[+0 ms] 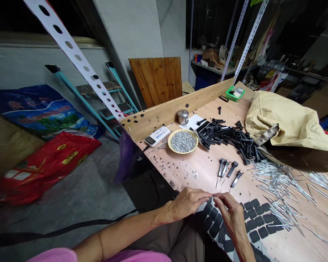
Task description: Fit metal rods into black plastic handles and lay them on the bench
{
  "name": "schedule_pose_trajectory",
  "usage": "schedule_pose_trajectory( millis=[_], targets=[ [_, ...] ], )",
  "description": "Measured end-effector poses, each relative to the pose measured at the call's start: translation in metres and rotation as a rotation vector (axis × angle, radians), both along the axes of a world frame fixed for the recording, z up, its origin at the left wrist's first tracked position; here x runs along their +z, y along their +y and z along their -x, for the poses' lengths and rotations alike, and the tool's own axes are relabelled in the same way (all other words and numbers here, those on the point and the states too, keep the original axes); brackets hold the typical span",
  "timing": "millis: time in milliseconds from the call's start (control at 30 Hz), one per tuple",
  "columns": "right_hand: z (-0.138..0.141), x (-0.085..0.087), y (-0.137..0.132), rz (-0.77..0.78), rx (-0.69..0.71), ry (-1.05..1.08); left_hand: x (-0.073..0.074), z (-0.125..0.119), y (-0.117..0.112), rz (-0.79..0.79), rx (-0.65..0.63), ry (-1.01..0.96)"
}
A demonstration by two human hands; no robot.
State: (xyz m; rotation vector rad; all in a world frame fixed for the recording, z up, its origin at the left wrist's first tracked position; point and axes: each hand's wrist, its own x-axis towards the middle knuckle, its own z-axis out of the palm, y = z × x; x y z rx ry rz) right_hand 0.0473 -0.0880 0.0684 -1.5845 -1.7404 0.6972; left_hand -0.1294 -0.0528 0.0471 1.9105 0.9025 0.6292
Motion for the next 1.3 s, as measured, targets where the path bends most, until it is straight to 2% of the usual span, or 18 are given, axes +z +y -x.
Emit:
schedule_pose_trajectory(
  millis=[67,133,200,267,333,467,567,600,667,733,800,867,967,1033,1133,1300],
  targets=[
    [0.0,-0.001,-0.001,-0.036,0.031,-0.052,-0.001,0.0,0.0,-0.026,-0.022,0.023],
    [-0.001,-0.001,-0.002,-0.11,0.085,-0.09,-0.003,0.0,0.002,0.053,-0.017,-0.036],
    [-0.002,0.0,-0.002,-0.193,0.162,-0.109,-0.005,0.001,0.004,0.28,-0.022,-0.138],
    [-0.004,0.001,-0.003,-0.238,0.238,-0.125,-0.006,0.003,0.008,0.587,-0.095,-0.233],
    [-0.007,0.001,-0.005,-0.268,0.291,-0.149,-0.007,0.005,0.011,0.801,-0.176,-0.311],
    [-0.012,0.0,-0.01,-0.368,0.358,-0.188,-0.009,0.01,0.017,0.969,-0.237,-0.398],
    [-0.014,0.002,-0.015,-0.409,0.442,-0.208,-0.009,0.012,0.02,1.201,-0.43,-0.366],
    [-0.014,0.002,-0.015,-0.403,0.458,-0.218,-0.009,0.012,0.02,1.222,-0.456,-0.352],
    [-0.013,0.004,-0.015,-0.36,0.441,-0.236,-0.007,0.01,0.017,1.085,-0.363,-0.333],
    [-0.01,0.004,-0.013,-0.327,0.356,-0.242,-0.004,0.006,0.011,0.744,-0.174,-0.29],
    [-0.006,0.003,-0.012,-0.329,0.271,-0.245,-0.003,0.002,0.003,0.345,-0.046,-0.215],
    [-0.003,0.0,-0.011,-0.326,0.202,-0.252,-0.003,-0.001,-0.004,-0.008,-0.017,-0.108],
    [0.001,-0.006,-0.012,-0.301,0.099,-0.297,-0.006,-0.004,-0.009,-0.396,0.009,0.044],
    [0.002,-0.01,-0.013,-0.321,0.049,-0.342,-0.009,-0.004,-0.01,-0.549,0.037,0.082],
    [0.001,-0.012,-0.015,-0.279,0.047,-0.298,-0.012,-0.003,-0.009,-0.675,0.059,0.061],
    [0.004,-0.005,-0.018,0.06,0.042,0.021,-0.016,-0.002,-0.009,-0.794,0.061,0.06]
  ],
)
